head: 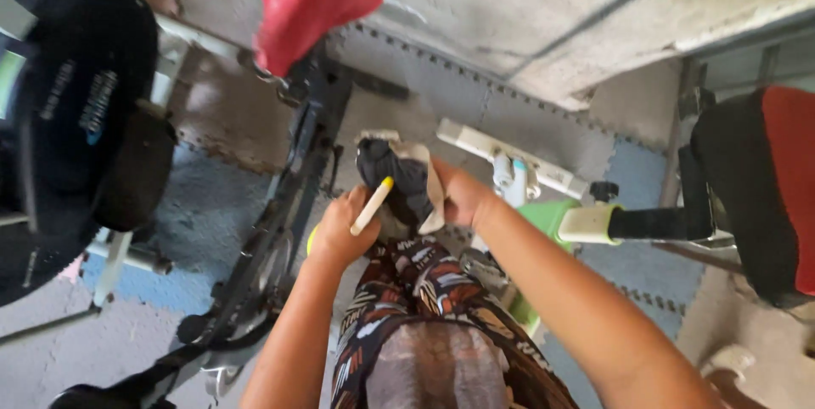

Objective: The person cleans a stationary bike by spraying it with a spray bottle and wiping it with a cloth in several passes.

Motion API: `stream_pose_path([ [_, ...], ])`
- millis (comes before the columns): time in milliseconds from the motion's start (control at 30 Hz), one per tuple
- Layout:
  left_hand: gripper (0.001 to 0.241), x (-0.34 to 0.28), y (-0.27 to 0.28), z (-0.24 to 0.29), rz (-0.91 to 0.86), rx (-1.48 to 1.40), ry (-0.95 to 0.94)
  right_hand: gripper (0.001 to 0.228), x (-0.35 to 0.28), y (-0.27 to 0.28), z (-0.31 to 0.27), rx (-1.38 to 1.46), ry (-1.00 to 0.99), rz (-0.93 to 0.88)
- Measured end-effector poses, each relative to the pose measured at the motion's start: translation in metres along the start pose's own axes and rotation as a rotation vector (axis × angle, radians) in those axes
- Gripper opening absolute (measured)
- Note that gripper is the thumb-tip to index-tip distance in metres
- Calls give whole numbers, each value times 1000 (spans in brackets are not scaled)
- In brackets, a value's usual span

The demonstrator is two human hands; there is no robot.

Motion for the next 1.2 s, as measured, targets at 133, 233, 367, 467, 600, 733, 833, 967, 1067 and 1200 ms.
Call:
stream_pose_path([
  [133,27,15,-22,12,15,-33,24,51,4,23,-18,2,18,-2],
  [233,42,18,-13,30,105,-127,7,53,13,25,-14,92,4,3],
  [367,47,8,-4,23,152,-144,37,51,29,21,3,202,-14,-31],
  [467,55,5,5,13,199,-97,25,50,40,12,16,278,2,-34],
  [600,57,6,19,-9,275,-199,53,54,66,13,35,332,-62,63],
  [733,56,14,37,-21,303,-203,161,50,99,16,48,286,-66,232],
  [833,56,18,48,-36,349,-204,-3,46,146,29,57,235,-29,377],
  [967,58,23,73,-37,355,-268,0,44,205,13,31,267,29,348],
  [1067,57,23,78,-50,379,-256,2,41,242,-14,1,390,139,-8],
  [1200,55,34,77,-60,376,-242,70,43,253,-78,-60,446,276,115],
])
Point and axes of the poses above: each hand's wrist, its own x-axis towards the middle knuckle, its own y-axis out of the back of the hand, z = x × y, the point moved 2 cm from there along x, towards the middle knuckle, and after that the axes turned 11 degrees about z, right-handed, at the moved point
